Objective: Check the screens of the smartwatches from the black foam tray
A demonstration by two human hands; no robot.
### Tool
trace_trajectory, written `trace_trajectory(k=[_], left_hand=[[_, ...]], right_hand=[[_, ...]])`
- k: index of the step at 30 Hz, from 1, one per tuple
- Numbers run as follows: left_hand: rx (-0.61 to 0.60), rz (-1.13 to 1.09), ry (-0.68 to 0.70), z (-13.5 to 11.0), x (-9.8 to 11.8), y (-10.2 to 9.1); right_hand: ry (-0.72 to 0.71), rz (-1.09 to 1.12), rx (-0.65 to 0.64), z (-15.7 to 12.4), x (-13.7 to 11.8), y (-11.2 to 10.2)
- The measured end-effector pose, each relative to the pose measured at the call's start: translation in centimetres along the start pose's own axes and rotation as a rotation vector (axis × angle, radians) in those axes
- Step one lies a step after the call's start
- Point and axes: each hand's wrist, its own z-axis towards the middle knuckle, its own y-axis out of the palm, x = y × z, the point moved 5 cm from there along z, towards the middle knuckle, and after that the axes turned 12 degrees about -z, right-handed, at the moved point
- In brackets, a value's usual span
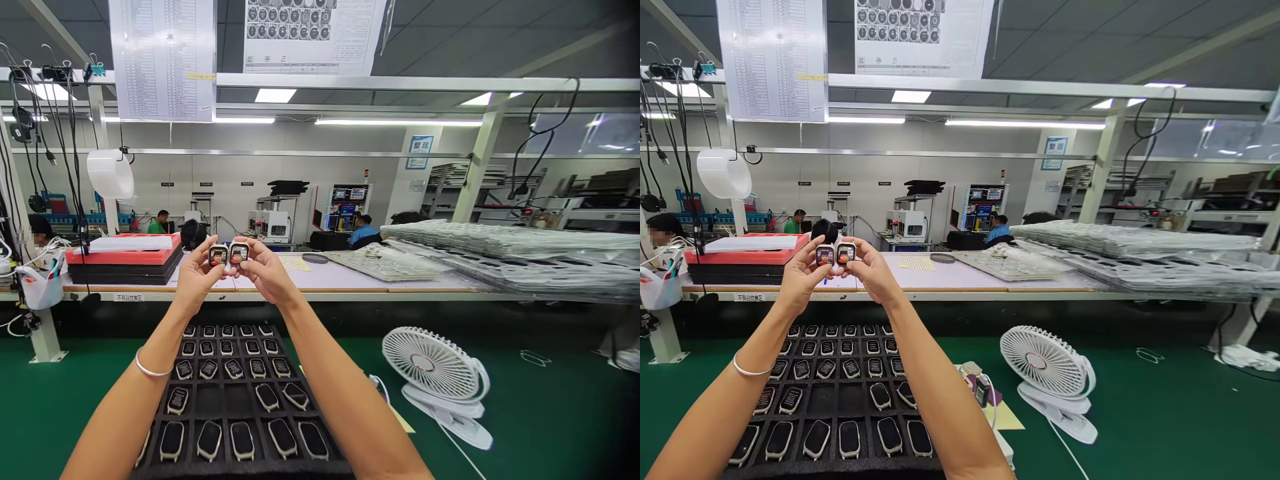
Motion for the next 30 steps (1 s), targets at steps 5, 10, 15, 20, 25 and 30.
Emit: trace_trajectory(k=[5, 10, 15, 20, 25, 30], left_hand=[[0.012, -0.017, -0.01, -0.15, 0.1, -0.09], [-0.005, -0.009, -0.009, -0.25, 0.08, -0.13], [-0.015, -0.007, -0.006, -0.28, 0.08, -0.12], [-0.002, -0.014, -0.009, -0.32, 0.15, -0.05], [0.003, -0.035, -0.011, -0.44, 0.13, 0.01], [0.013, -0.044, -0.024, -0.74, 0.04, 0.01]], right_hand=[[-0.003, 0.007, 0.001, -0.12, -0.04, 0.16], [0.001, 0.015, -0.007, -0.16, 0.04, 0.16], [-0.008, -0.004, -0.017, -0.11, 0.16, 0.12], [-0.01, 0.006, -0.018, -0.08, 0.19, 0.09], [-0.013, 0.017, -0.023, -0.16, 0.16, 0.1], [0.002, 0.036, -0.019, -0.65, 0.34, 0.22]])
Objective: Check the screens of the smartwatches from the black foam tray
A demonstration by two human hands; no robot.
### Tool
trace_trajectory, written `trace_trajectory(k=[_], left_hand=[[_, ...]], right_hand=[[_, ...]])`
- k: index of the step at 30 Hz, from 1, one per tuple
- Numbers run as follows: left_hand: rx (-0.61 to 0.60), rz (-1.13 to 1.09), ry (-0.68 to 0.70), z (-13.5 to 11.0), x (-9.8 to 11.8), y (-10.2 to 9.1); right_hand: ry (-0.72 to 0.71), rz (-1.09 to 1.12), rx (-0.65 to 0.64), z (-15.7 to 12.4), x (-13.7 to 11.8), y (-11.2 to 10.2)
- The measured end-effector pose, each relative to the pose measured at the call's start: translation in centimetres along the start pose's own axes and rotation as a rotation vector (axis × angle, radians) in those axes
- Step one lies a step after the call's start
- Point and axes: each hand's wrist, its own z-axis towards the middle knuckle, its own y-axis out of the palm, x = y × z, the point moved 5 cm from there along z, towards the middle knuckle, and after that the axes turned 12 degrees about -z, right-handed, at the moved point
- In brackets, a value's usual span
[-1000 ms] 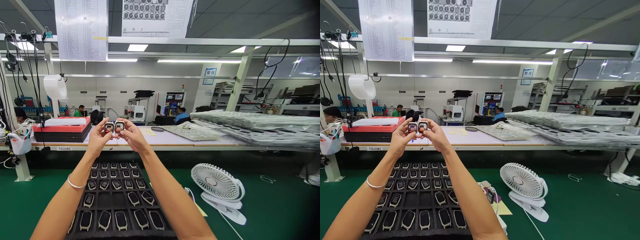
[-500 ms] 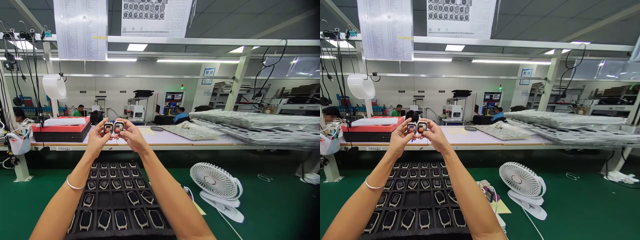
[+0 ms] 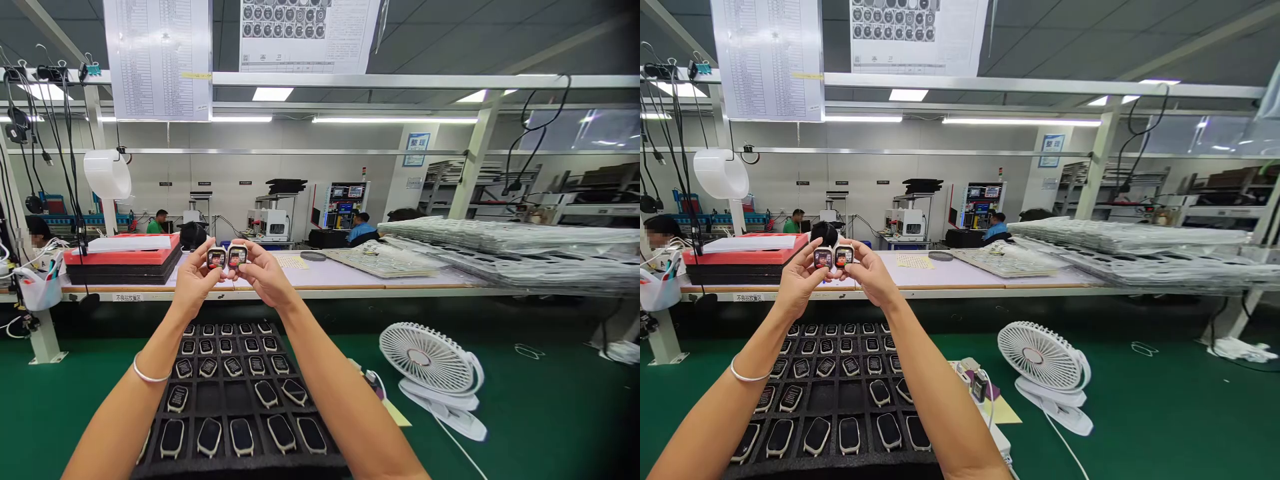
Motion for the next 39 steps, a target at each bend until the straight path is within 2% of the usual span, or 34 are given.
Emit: trace_trajectory(k=[5, 13, 19, 23, 32, 39], left_hand=[[0.023, -0.012, -0.057, -2.0, -0.7, -0.2], [0.096, 0.007, -0.257, -9.6, -1.8, -1.0], [0.134, 0.071, -0.304, -13.5, -1.9, -2.0], [0.145, 0.118, -0.301, -14.5, -1.9, -2.4], [0.134, 0.164, -0.292, -14.5, -1.6, -2.3], [0.104, 0.1, -0.292, -14.7, -1.5, -2.0]], right_hand=[[0.042, 0.034, 0.046, -2.3, 0.9, 0.4], [0.191, 0.168, 0.102, -9.7, 3.1, 2.4], [0.296, 0.253, 0.126, -13.8, 4.6, 4.0], [0.316, 0.274, 0.136, -14.8, 4.8, 4.5], [0.3, 0.203, 0.11, -14.8, 5.1, 4.4], [0.286, 0.168, 0.128, -14.9, 4.8, 4.5]])
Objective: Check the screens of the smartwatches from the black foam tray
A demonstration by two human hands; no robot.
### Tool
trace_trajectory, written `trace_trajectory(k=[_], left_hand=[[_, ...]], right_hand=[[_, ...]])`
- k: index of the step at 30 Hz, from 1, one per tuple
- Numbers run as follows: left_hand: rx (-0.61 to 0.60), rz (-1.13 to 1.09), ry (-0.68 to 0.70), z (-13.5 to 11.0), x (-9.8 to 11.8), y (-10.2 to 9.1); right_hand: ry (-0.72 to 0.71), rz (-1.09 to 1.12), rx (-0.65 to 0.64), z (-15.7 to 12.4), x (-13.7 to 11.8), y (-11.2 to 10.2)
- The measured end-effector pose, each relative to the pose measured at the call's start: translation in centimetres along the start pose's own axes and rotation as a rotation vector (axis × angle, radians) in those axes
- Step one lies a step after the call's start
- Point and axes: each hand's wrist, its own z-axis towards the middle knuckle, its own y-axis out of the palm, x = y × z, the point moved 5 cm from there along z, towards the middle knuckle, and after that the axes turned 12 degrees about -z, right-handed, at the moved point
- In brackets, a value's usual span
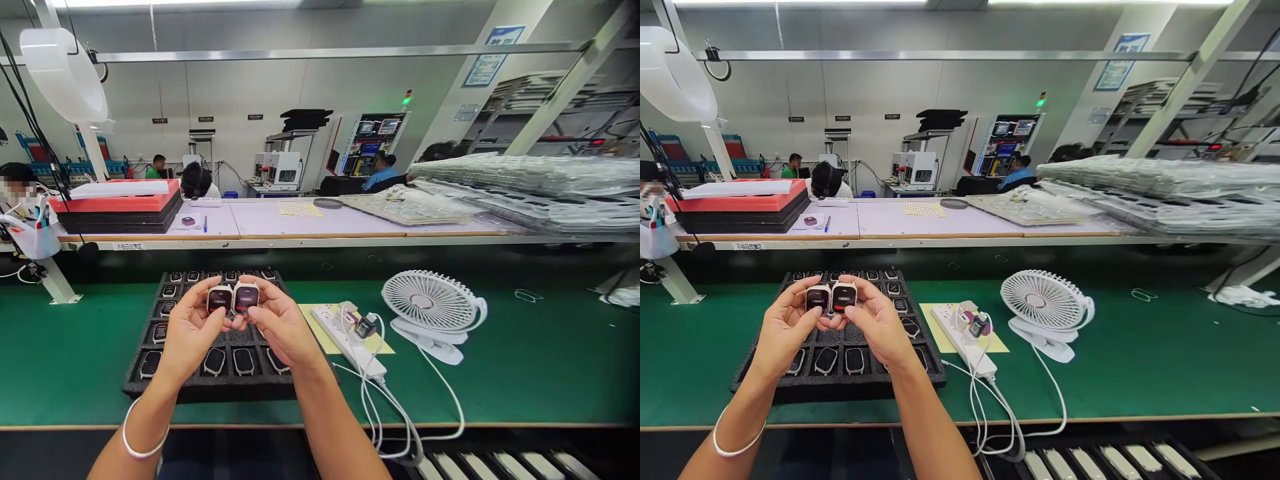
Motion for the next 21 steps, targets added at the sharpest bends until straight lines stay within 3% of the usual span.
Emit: trace_trajectory(k=[8, 21], left_hand=[[0.03, 0.008, -0.037, -0.08, -0.21, -0.08], [-0.025, -0.013, -0.016, 0.16, -0.12, -0.07]], right_hand=[[0.021, -0.01, 0.031, 0.17, 0.06, -0.08], [0.025, -0.012, 0.05, 0.39, -0.26, -0.28]])
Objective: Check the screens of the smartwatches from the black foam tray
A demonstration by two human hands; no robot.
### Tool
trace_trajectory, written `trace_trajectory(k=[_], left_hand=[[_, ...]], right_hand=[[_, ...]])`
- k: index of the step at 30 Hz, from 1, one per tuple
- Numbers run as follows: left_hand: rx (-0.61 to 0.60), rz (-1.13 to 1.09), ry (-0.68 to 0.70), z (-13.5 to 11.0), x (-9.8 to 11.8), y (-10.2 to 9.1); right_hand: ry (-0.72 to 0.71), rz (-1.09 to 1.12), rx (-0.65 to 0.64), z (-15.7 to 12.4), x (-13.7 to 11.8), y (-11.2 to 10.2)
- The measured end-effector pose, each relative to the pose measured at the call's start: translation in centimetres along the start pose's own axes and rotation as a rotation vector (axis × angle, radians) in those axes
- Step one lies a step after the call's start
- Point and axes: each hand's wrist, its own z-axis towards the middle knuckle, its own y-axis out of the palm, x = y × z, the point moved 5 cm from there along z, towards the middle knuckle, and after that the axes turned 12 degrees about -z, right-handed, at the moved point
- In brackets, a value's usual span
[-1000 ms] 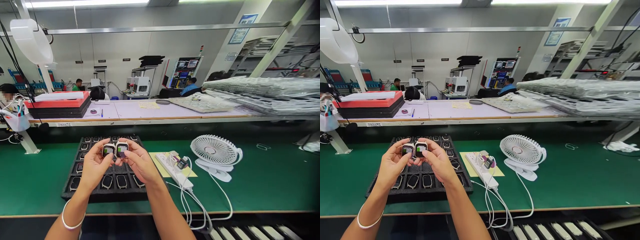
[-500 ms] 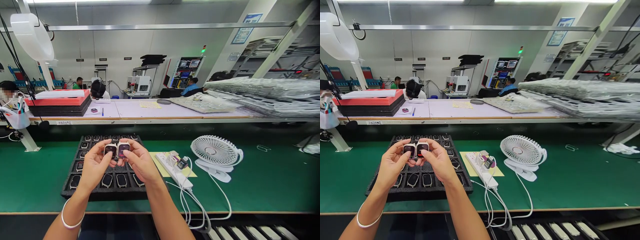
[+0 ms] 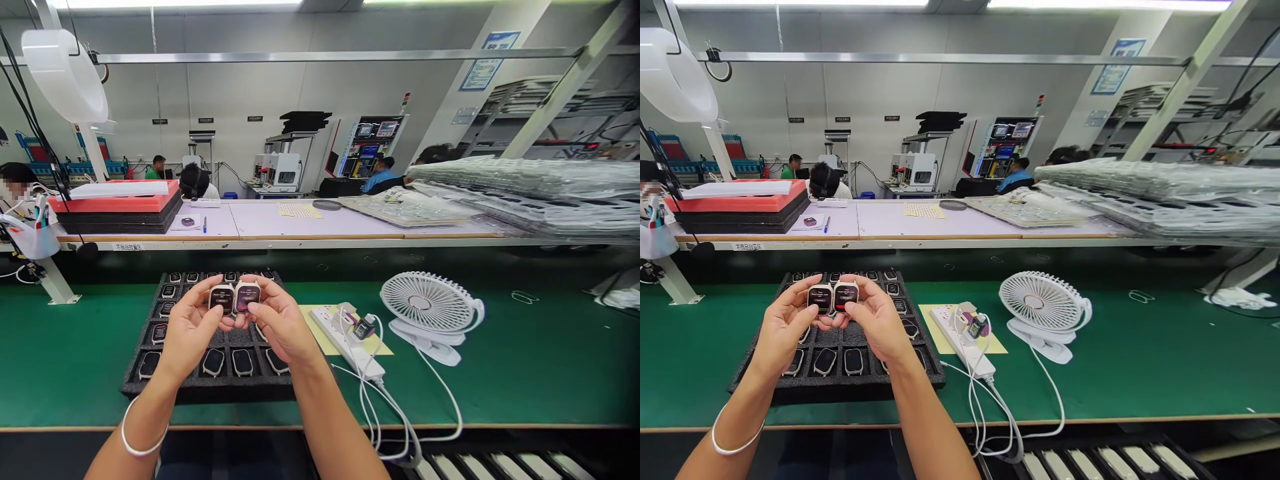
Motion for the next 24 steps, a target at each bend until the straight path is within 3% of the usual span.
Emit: trace_trajectory(k=[24], left_hand=[[0.021, 0.029, 0.017, 0.53, 0.35, -0.31]], right_hand=[[0.002, -0.021, 0.015, 0.26, 0.02, -0.82]])
